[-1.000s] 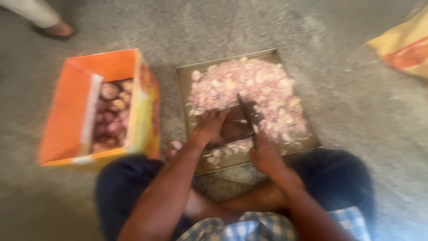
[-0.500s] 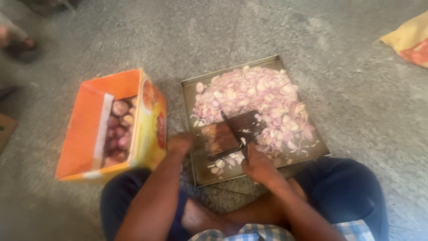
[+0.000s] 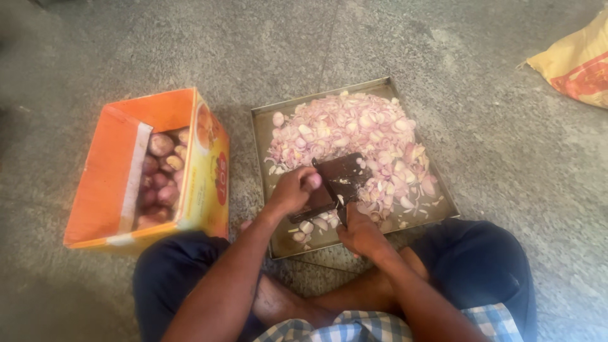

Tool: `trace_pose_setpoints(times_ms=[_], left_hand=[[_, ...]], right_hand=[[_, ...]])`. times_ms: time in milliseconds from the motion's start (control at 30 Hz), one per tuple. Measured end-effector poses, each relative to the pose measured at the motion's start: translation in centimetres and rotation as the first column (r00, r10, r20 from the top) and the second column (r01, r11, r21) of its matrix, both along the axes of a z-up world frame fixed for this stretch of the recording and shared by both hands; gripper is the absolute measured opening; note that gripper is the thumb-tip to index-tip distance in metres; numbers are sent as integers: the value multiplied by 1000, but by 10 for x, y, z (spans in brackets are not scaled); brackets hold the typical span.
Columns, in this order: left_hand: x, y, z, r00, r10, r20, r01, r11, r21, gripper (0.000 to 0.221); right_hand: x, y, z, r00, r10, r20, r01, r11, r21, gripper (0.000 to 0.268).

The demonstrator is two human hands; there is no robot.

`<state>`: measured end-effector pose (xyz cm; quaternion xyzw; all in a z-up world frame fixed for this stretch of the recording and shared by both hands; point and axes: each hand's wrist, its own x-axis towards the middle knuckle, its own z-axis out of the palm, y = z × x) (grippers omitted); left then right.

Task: The person sits on the floor and repeatedly chops red onions using a large knife on a wooden block placed on a metal tray. They take whole onions from an orange box, slice them into thin pieces, and accumulate the chopped onions on the tray.

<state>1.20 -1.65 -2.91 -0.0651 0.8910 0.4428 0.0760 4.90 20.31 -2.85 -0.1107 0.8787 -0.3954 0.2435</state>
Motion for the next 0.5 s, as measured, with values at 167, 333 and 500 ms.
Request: trace_pose_setpoints(times_ms=[167,333,500], left_hand=[[-1,-11,7,975,-44,-218,-1,980,-201,51],[4,1,21,988,-96,-121,64,969,-239,13],[6,13,15,968,-112,-223,40,952,-302,14]], right_hand=[[-2,0,-19,993,-30,116,24,999,47,36],[2,-2,-66,918,71,-390,-56,997,50,38],[19,-4,-88,740,254,-622,-145,964,221,51]])
